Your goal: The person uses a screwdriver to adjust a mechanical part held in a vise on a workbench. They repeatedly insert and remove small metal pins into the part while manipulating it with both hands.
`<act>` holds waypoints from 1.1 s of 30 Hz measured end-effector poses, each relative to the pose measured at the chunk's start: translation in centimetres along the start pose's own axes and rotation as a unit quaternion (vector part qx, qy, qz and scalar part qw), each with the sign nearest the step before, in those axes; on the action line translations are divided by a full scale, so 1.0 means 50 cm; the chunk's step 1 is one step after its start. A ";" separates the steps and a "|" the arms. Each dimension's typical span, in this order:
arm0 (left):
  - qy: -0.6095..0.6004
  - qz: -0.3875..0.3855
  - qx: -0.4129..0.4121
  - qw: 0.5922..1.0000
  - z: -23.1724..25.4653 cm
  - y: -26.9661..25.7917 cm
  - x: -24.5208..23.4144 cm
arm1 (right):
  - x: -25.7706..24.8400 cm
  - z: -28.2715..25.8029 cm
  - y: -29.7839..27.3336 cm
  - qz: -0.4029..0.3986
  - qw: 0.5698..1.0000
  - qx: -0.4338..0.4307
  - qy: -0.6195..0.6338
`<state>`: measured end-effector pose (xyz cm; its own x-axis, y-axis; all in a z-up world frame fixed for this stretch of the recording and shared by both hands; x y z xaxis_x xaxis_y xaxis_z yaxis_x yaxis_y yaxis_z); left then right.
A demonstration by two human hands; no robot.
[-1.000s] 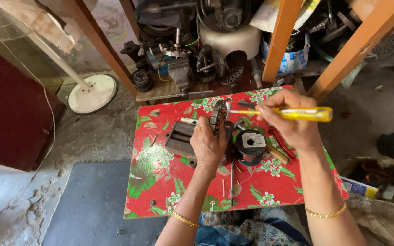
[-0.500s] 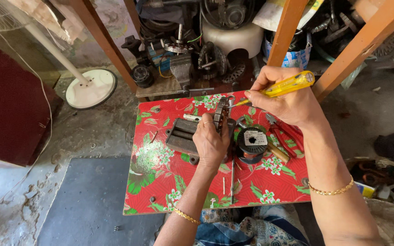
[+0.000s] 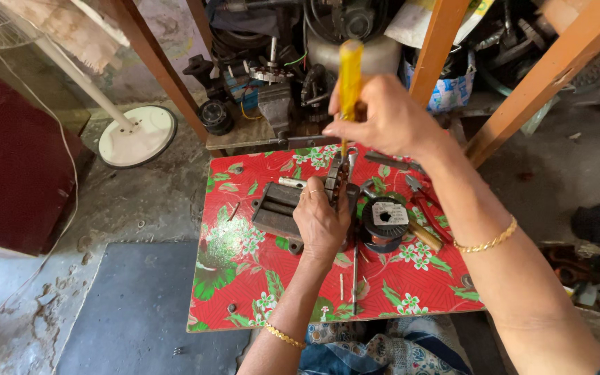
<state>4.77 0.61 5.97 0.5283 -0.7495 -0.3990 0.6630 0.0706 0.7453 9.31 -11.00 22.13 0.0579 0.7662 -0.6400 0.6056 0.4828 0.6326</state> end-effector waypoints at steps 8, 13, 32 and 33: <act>-0.009 0.000 -0.007 1.000 -0.004 -0.001 0.005 | -0.041 0.139 -0.085 0.085 0.963 0.141 0.214; -0.006 0.004 -0.013 1.000 -0.010 -0.004 0.004 | -0.047 0.150 -0.122 0.139 0.950 0.106 0.257; 0.004 -0.005 -0.029 1.000 -0.007 -0.002 0.005 | -0.026 0.266 -0.170 0.197 0.878 0.154 0.407; 0.006 -0.006 -0.021 1.000 -0.004 0.000 0.003 | -0.027 0.257 -0.172 0.201 0.876 0.150 0.411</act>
<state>4.93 0.62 5.81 0.5268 -0.7422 -0.4143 0.6911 0.0902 0.7171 14.23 -21.64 11.97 -0.2030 0.9549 0.2167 0.8563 0.0658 0.5122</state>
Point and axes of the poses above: each hand's wrist, its own y-axis towards the middle knuckle, its own x-axis out of the palm, z = x × y, the point moved 9 cm from there along y, towards the middle knuckle, and after that the axes turned 3 degrees about -x, right-handed, at the moved point
